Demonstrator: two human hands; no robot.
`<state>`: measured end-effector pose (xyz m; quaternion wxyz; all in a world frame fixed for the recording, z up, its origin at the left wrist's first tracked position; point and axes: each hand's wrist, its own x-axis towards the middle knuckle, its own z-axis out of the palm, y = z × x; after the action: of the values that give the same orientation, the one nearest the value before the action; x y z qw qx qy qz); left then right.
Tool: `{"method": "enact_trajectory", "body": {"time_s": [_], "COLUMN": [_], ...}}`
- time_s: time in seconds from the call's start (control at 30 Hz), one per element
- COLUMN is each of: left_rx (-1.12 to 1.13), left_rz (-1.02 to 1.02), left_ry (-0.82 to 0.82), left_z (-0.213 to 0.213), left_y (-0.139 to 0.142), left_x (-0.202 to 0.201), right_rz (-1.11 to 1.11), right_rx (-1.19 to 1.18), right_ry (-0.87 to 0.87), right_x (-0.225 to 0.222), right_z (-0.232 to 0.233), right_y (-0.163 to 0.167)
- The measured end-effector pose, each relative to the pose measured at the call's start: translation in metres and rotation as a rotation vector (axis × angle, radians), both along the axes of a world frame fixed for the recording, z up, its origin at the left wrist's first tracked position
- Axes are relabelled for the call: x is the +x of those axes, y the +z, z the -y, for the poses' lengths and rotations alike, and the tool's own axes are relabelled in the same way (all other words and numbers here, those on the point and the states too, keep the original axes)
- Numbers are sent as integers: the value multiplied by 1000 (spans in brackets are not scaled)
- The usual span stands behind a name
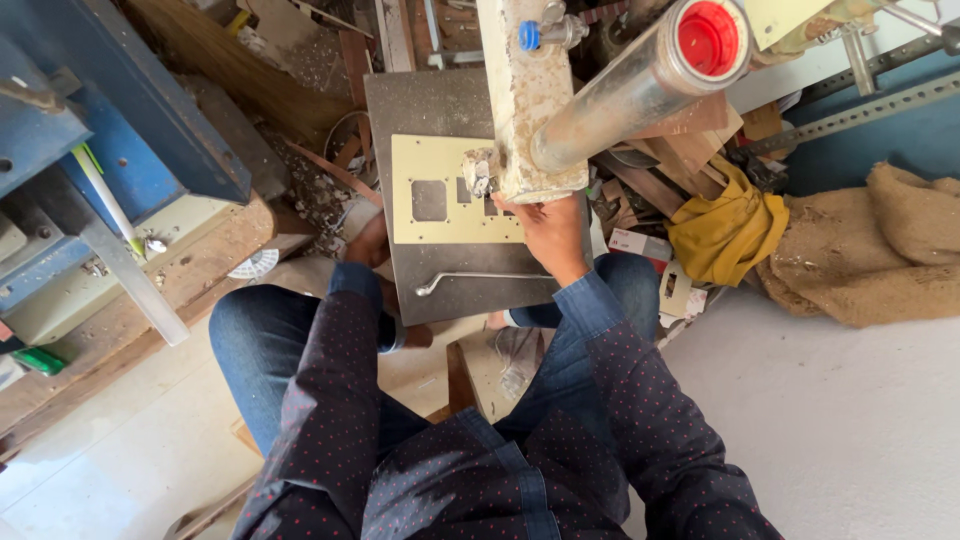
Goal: The person operates a drill press to cut rectangular holes in a light-colored board. They guide the board under the drill bit, then use a wrench to adjust the drill press mechanism between cuts. The board is repositioned multiple times to complete the cuts.
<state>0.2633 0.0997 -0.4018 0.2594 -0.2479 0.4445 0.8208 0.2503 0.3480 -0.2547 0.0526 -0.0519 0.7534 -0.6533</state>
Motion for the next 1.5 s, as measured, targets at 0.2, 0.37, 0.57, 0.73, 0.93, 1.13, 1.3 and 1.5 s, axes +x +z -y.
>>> {"method": "enact_trajectory", "body": {"time_s": [0.2,0.37,0.57,0.73,0.93,1.13,1.3,1.5], "left_rx": [-45,-50,-54,-50,-50,-958,-1310,-1123], "left_rz": [-56,-26,-9,-55,-208,114,-694,-1043], "left_ry": [65,17,128,174,86,108,469,86], "left_z": [-8,-9,-15,-14,-8,24,19,-56], "left_y": [-15,-15,-11,-14,-13,33,119,192], "left_x": [1,-2,-4,-5,-1,-20,9,34], "right_rz": [-170,-110,-50,-24,-52,220,306,341], "right_rx": [26,33,-71,-153,-61,-389,-586,-507], "right_ry": [38,30,-4,-5,9,159,269,306], "right_x": [2,3,2,1,4,4,-12,-24], "right_z": [-2,-2,0,-2,-4,-30,-34,-26], "right_y": [17,20,15,8,5,31,47,59]}}
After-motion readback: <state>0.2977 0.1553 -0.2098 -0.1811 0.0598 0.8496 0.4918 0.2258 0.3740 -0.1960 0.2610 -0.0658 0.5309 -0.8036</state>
